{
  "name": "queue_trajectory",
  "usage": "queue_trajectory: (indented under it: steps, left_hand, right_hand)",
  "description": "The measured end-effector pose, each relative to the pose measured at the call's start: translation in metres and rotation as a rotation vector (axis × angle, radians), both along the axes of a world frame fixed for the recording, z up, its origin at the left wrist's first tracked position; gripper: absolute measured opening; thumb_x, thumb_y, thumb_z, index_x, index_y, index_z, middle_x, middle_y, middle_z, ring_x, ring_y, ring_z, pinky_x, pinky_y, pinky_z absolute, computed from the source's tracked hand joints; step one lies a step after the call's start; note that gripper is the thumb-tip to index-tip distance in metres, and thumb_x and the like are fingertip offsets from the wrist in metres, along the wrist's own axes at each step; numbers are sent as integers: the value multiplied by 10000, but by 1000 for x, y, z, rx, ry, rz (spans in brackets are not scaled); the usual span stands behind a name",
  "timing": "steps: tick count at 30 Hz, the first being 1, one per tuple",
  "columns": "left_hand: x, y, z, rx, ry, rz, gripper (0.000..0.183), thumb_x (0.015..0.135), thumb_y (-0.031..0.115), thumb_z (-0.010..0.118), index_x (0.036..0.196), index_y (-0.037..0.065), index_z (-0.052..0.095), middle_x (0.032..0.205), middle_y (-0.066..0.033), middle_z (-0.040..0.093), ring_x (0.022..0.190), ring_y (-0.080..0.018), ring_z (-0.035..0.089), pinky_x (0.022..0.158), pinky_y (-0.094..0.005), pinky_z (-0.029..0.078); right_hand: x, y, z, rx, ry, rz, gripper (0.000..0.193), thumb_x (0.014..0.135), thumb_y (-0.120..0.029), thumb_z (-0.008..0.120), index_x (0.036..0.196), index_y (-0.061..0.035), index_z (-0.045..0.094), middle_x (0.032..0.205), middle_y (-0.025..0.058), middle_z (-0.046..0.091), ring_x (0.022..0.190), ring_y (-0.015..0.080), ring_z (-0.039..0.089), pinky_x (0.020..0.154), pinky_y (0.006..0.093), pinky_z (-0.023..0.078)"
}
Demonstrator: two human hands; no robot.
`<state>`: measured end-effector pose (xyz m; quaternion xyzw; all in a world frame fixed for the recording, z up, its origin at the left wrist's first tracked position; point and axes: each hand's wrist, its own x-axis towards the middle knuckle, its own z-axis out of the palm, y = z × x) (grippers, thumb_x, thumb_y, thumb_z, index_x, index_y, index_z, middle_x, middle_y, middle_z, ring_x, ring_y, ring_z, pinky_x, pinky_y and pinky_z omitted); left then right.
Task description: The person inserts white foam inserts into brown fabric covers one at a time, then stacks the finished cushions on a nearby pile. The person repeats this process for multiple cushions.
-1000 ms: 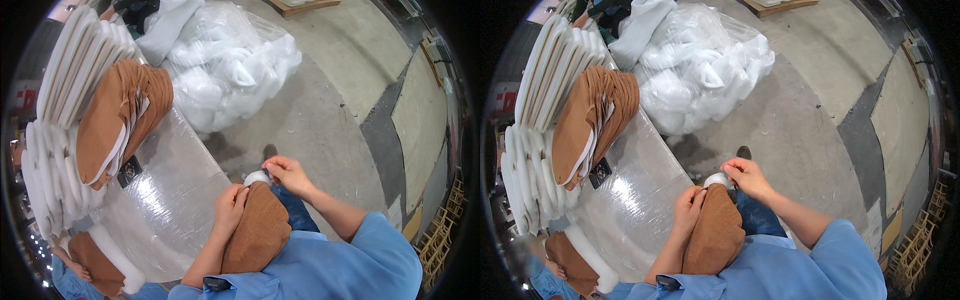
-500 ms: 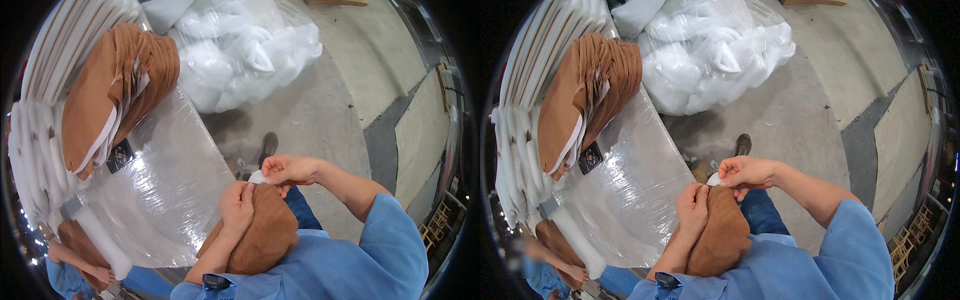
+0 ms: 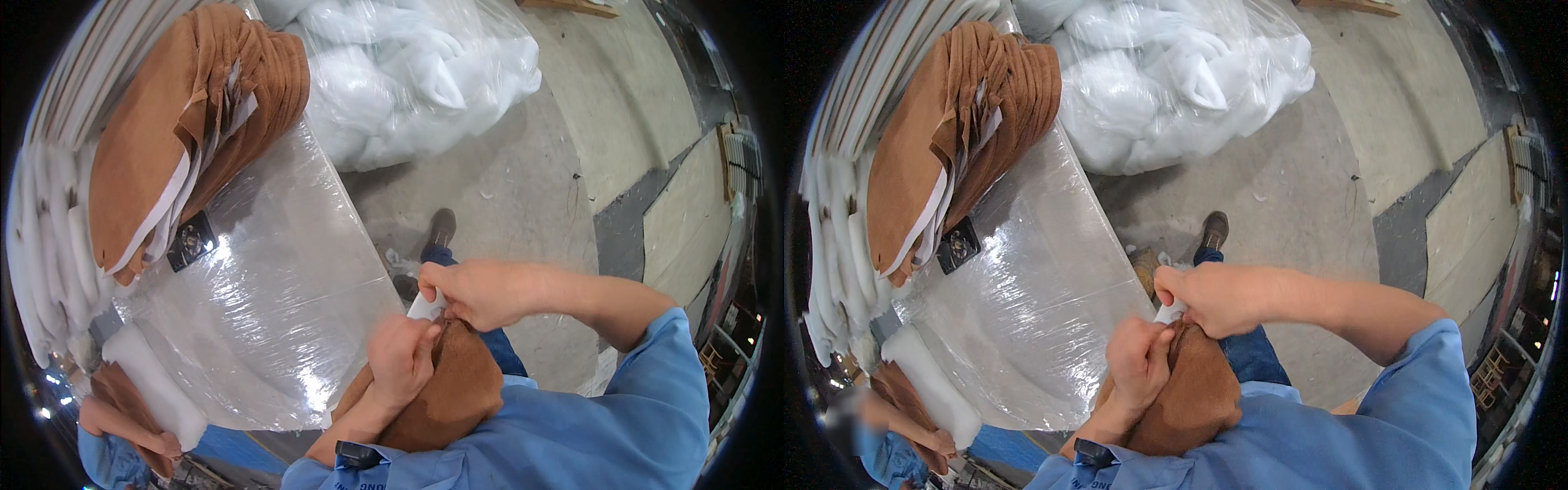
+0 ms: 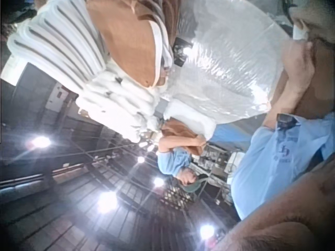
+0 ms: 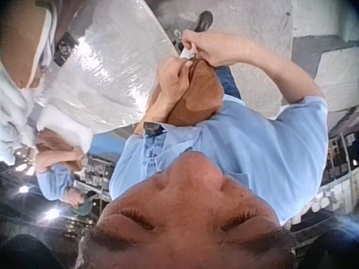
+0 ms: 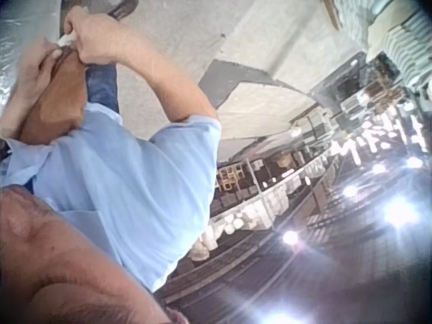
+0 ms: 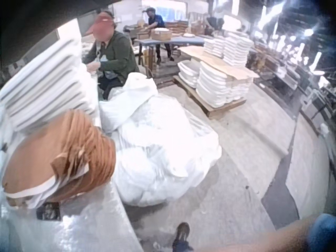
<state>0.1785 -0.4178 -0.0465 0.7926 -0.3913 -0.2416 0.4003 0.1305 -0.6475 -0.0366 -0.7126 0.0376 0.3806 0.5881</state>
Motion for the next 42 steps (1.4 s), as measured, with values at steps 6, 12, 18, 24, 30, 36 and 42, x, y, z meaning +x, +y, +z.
queue_trajectory:
  steps: [6, 12, 18, 24, 30, 36, 42]
  left_hand:
    - [-4, 8, 16, -155, 7, -75, 167, 846, 103, 831, 954, 38, 721, 767, -70, 617, 660, -273, 596, 551, -391, 453]
    - [-5, 12, 9, -220, -45, -94, 221, 814, 82, 857, 1006, 42, 754, 790, -70, 655, 656, -263, 604, 573, -371, 466]
    - [-7, 12, 6, -236, -95, -80, 202, 820, 89, 848, 993, 70, 747, 822, -45, 662, 679, -250, 609, 575, -370, 470]
    - [-12, 10, -8, -216, 48, 72, 129, 858, 72, 825, 941, 53, 727, 821, -83, 653, 719, -285, 613, 630, -376, 484]
    - [-15, 5, -14, -193, 238, 147, 69, 914, 52, 779, 926, 35, 714, 837, -115, 634, 741, -283, 622, 660, -357, 489]
    - [-16, 6, -6, -200, 119, 76, 74, 909, 61, 788, 920, 31, 721, 840, -106, 631, 736, -275, 624, 640, -367, 495]
    - [-24, 13, 3, -233, 84, 54, 87, 900, 74, 800, 926, 31, 729, 833, -99, 628, 723, -278, 624, 631, -371, 493]
  right_hand:
    - [-21, 5, 12, 151, 14, -134, 340, 966, 8, 567, 1295, -77, 550, 1100, 203, 682, 991, 407, 685, 824, 456, 563]
    - [-4, -10, -9, 313, -11, 80, 304, 992, 18, 579, 1244, -101, 700, 1038, 125, 636, 861, 298, 674, 749, 422, 539]
    - [24, -15, -8, 63, -225, 407, 208, 972, -59, 648, 1147, -104, 751, 1028, 114, 674, 924, 308, 692, 783, 431, 530]
    - [18, -18, -9, 6, -430, 279, 148, 964, -44, 657, 1081, -94, 732, 1009, 90, 659, 947, 288, 675, 767, 429, 525]
    - [0, -24, -14, 73, -252, 1, 128, 977, -72, 630, 1083, -102, 697, 1041, 97, 666, 944, 280, 668, 844, 414, 530]
    - [-3, -13, -21, 88, -102, 180, 89, 981, -84, 644, 1041, -106, 707, 1077, 65, 660, 1015, 248, 669, 880, 409, 530]
    - [-10, -8, -16, 64, -171, 206, 71, 975, -111, 666, 1035, -86, 696, 1080, 65, 672, 1006, 253, 666, 859, 399, 526]
